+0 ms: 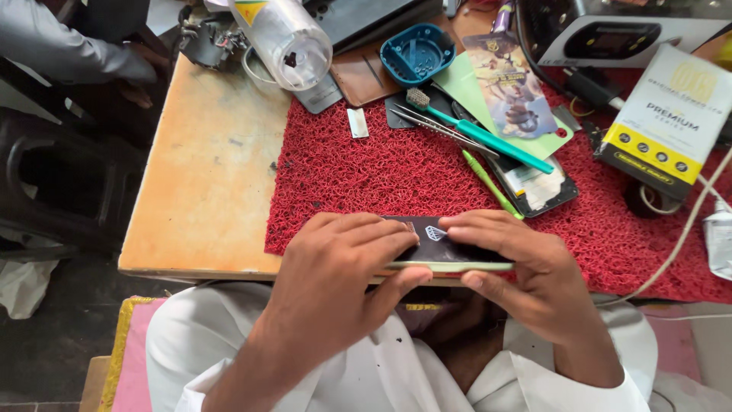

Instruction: The person is repairing a disassembled smartphone by cleaning its internal components. They use a toothbrush to scrub the battery and surrounding areas, and tweezers to adjust small parts. The person repeatedly wipes the back cover and inspects the device throughout the process.

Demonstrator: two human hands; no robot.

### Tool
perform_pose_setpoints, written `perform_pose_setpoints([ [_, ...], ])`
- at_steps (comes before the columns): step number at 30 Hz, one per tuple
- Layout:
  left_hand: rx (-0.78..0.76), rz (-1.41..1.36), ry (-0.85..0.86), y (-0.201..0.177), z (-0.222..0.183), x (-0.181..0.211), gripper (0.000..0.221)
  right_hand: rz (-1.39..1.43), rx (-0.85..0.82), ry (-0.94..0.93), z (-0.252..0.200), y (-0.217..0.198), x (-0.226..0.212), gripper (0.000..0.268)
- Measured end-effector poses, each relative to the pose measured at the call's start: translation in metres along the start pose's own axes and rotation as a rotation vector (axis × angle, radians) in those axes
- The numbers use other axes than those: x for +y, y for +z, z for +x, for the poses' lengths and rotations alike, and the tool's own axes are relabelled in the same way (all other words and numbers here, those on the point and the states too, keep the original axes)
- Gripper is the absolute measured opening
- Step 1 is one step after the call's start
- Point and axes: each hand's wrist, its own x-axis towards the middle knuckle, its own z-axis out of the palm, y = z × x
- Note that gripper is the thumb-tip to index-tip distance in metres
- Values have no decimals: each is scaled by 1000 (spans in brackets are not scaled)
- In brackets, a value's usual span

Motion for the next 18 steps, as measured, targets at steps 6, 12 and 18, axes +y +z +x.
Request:
perform_pose_setpoints([
  [6, -11, -9, 13, 1, 1, -6, 31, -3, 7, 20, 5, 5, 1, 40],
  [12, 10, -25, 30, 4, 2, -9, 28, 98, 54, 77, 2, 9, -6, 37],
  [18, 26, -29, 20, 8, 4, -13, 25, 67, 102, 137, 1, 14, -8, 35],
])
